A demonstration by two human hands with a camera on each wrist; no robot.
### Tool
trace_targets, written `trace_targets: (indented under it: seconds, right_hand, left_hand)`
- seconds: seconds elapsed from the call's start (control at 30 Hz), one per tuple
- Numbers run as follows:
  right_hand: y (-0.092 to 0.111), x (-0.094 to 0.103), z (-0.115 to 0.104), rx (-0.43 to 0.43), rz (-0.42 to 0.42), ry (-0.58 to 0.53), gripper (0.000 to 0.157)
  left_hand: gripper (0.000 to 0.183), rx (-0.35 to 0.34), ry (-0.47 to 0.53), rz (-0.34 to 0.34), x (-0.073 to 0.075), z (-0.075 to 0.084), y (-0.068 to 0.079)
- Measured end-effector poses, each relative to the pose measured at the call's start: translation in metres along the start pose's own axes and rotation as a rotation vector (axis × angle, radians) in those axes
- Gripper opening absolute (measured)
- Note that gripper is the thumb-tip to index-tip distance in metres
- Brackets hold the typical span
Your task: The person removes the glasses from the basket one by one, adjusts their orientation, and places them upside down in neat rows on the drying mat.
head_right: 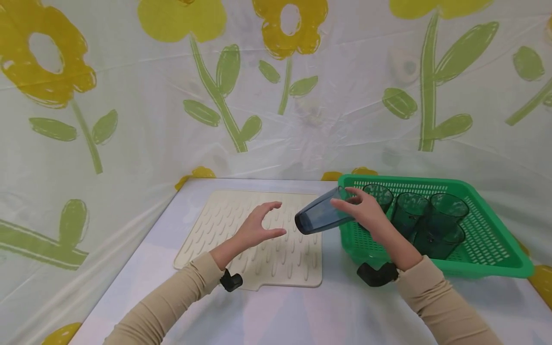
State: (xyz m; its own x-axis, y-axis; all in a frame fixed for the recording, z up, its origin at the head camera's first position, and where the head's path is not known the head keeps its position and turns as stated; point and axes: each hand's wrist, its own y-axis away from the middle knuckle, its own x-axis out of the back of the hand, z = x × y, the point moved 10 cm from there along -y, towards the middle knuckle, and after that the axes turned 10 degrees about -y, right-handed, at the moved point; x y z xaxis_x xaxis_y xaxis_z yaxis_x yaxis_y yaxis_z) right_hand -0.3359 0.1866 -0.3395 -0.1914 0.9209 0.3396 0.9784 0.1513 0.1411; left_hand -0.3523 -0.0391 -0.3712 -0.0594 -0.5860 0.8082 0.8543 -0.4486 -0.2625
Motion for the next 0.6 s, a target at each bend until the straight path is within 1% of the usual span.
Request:
trace_targets:
  seconds: [0.13,0.33,0.47,0.6]
  right_hand:
    - [-0.001,-0.006,0.004,-0.006,-0.005,-0.057,0.081]
    - [-0.003,-0.015,0.009,-0.008,-0.016,-0.130,0.079]
    - [-0.005,-0.018,0.014,-0.021,-0.009,-0.147,0.080]
    - [-0.008,-0.022,0.018,-0.038,-0.008,-0.163,0.080]
  left_hand:
    - [0.069,-0.016,-0.026,-0.009,-0.001,0.002,0.000]
    - [0.070,-0.026,-0.030,-0.021,-0.005,0.003,0.001]
    - [0.069,-0.029,-0.053,-0.022,-0.007,0.005,0.001]
    - [0.069,-0.052,-0.082,-0.020,-0.007,0.010,0.001]
